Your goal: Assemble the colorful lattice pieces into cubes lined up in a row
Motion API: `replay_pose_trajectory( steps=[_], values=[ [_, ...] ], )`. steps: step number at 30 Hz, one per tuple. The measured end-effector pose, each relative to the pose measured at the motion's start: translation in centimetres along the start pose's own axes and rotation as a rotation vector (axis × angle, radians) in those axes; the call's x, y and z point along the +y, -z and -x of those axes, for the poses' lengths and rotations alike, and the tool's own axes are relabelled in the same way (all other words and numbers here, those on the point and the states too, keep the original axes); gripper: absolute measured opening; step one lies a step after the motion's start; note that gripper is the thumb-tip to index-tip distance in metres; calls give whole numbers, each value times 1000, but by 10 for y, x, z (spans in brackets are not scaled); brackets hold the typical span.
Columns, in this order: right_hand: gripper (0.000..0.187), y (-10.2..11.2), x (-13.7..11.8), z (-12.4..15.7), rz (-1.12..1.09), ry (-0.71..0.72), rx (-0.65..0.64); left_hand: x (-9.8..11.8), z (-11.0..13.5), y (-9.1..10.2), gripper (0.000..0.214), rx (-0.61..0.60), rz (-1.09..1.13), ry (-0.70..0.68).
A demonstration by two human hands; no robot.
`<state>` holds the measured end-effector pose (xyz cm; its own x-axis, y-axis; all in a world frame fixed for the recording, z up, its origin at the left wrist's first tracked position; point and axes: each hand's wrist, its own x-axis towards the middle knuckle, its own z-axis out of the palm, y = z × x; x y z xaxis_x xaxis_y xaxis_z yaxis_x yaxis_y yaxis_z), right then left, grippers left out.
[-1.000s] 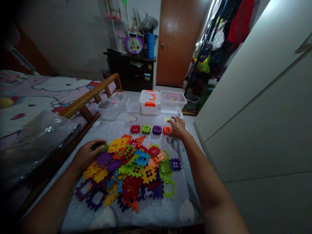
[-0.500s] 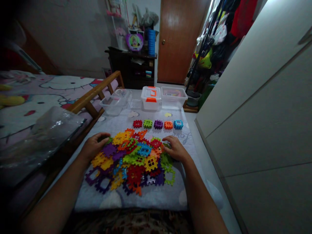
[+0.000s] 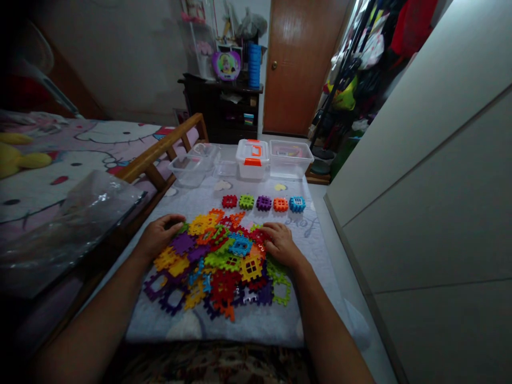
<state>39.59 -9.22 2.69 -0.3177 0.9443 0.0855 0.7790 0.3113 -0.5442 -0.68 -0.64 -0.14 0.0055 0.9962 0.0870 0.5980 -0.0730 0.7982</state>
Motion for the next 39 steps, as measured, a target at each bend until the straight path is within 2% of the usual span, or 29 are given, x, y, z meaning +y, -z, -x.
replay_pose_trajectory(
  steps=[8, 12, 17, 21, 24, 28, 35, 39],
  values=[
    [30, -10, 5, -1, 4, 47, 112, -1, 0, 0, 45, -1, -14, -18],
    [24, -12, 1, -2, -63, 64, 208, 3, 1, 1, 44, 4, -25, -14],
    [22, -6, -2, -2, -148, -20, 456, 6, 2, 2, 42, 13, -18, -16],
    [22, 4, 0, 2, -93, -144, 693, 3, 2, 0, 44, 14, -10, -5],
    [24, 9, 4, 4, -27, -174, 788, 2, 2, 0, 44, 14, -16, -6],
    [20, 8, 9, 4, 70, -131, 733, 5, 3, -1, 43, 11, 8, -3],
    [17, -2, 17, 6, 126, -85, 437, 6, 3, -1, 43, 10, 8, -14],
    [18, -2, 17, 8, 94, -95, 425, 5, 3, 0, 41, 6, 2, -11]
  ],
)
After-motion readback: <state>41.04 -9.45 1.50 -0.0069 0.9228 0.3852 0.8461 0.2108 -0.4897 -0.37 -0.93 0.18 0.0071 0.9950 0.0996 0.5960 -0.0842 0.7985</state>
